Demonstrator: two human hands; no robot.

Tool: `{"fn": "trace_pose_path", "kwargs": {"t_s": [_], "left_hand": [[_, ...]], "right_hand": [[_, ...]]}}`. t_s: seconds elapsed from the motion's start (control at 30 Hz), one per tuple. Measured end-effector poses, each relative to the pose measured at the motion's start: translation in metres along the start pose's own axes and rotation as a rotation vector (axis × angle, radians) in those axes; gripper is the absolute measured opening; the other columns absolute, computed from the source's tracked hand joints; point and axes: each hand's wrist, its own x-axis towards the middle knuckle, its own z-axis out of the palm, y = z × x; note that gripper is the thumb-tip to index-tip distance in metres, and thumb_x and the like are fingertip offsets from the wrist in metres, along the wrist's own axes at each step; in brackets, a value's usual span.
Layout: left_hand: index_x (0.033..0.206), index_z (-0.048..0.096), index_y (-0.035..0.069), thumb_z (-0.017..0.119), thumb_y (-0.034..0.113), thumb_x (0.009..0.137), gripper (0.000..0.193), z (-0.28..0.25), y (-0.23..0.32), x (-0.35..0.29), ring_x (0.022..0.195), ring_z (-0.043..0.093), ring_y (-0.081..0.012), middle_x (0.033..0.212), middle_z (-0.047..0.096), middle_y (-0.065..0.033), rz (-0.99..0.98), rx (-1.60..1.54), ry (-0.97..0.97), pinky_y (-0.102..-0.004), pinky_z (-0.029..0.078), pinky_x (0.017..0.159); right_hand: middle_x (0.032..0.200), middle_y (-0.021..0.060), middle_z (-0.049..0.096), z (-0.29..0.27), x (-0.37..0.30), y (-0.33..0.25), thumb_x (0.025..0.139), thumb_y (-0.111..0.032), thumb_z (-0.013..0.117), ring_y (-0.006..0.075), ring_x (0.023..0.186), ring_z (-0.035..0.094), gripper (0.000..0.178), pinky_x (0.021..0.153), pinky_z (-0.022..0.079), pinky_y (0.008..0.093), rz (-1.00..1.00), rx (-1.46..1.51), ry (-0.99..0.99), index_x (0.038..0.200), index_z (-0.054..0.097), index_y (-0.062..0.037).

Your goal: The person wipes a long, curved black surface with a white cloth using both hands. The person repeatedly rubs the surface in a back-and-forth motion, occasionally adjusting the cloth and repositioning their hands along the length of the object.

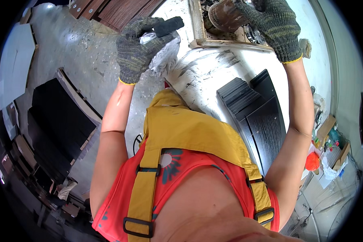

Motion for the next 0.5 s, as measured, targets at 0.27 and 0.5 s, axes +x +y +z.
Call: {"fn": "trace_pose_path", "kwargs": {"t_s": [0.27,0.5], "left_hand": [[0.107,0.074,0.000,0.082,0.018,0.079,0.033,0.008,0.005,-0.001,0.099,0.068,-0.0203,0.105,0.074,-0.0112,-0.156,-0.023,-0.153,-0.0333,0.051,0.092],[0.107,0.075,0.001,0.081,0.013,0.079,0.031,0.012,0.000,0.002,0.099,0.068,-0.0192,0.107,0.074,-0.0112,-0.179,-0.096,-0.186,-0.0326,0.051,0.092]], "right_hand": [[0.096,0.0163,0.070,-0.009,0.016,-0.008,0.078,-0.023,0.074,0.0355,0.090,0.066,0.051,0.084,0.052,0.0440,-0.189,-0.105,-0.076,0.124,0.064,-0.0027],[0.091,0.0154,0.069,-0.021,0.021,-0.012,0.077,-0.024,0.073,0.0353,0.087,0.065,0.047,0.082,0.051,0.0438,-0.016,-0.015,-0.168,0.120,0.067,-0.0066]]}}
